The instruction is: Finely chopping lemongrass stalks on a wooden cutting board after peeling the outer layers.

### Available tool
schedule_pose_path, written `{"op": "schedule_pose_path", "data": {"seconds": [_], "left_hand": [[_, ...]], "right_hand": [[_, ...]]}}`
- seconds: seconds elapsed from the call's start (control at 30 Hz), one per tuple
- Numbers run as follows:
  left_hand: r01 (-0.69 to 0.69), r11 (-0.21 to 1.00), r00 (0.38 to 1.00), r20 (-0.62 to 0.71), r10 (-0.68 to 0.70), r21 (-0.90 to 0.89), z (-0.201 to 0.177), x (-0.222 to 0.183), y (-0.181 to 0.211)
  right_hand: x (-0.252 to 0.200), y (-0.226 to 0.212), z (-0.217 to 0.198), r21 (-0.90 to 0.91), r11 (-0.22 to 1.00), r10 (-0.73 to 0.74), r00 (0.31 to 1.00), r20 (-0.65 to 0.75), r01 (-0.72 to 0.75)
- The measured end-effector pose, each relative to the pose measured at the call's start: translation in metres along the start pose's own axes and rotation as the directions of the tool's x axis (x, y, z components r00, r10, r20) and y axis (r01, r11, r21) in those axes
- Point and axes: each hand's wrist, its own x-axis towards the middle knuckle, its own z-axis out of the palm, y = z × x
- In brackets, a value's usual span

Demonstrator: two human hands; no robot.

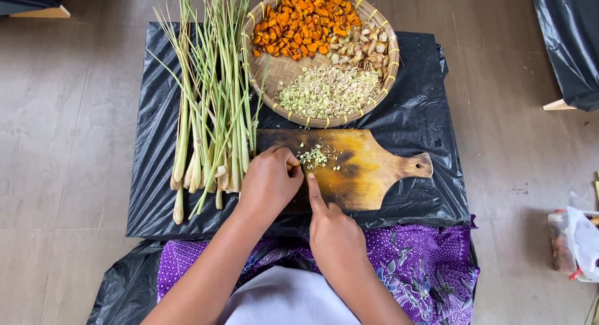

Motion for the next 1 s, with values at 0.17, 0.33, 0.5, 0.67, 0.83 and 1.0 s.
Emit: {"op": "schedule_pose_path", "data": {"seconds": [0.17,0.33,0.5,0.67,0.83,1.0], "left_hand": [[0.004,1.000,1.000,0.012,-0.004,0.008,0.000,-0.002,0.000],[-0.017,1.000,1.000,0.006,0.017,0.005,0.001,0.000,0.000],[0.050,0.998,0.998,0.043,-0.052,0.042,-0.001,0.001,0.003],[0.025,0.999,1.000,0.013,-0.025,0.037,-0.001,-0.002,-0.002],[0.038,0.998,0.999,0.013,-0.039,0.047,-0.001,-0.002,0.002],[0.035,0.997,0.999,0.028,-0.037,0.071,0.000,-0.003,0.002]], "right_hand": [[-0.010,0.004,-0.001,0.019,1.000,0.004,1.000,-0.007,-0.003],[-0.008,0.004,-0.005,0.033,0.999,0.011,1.000,-0.005,-0.011],[0.001,-0.005,-0.016,0.100,0.995,0.005,0.999,0.042,-0.009],[-0.015,0.001,-0.008,0.052,0.998,0.017,0.999,0.045,-0.020],[-0.015,0.009,-0.010,0.145,0.989,0.026,1.000,0.011,-0.028],[-0.018,0.003,-0.018,0.216,0.976,-0.016,0.999,-0.036,0.023]]}}
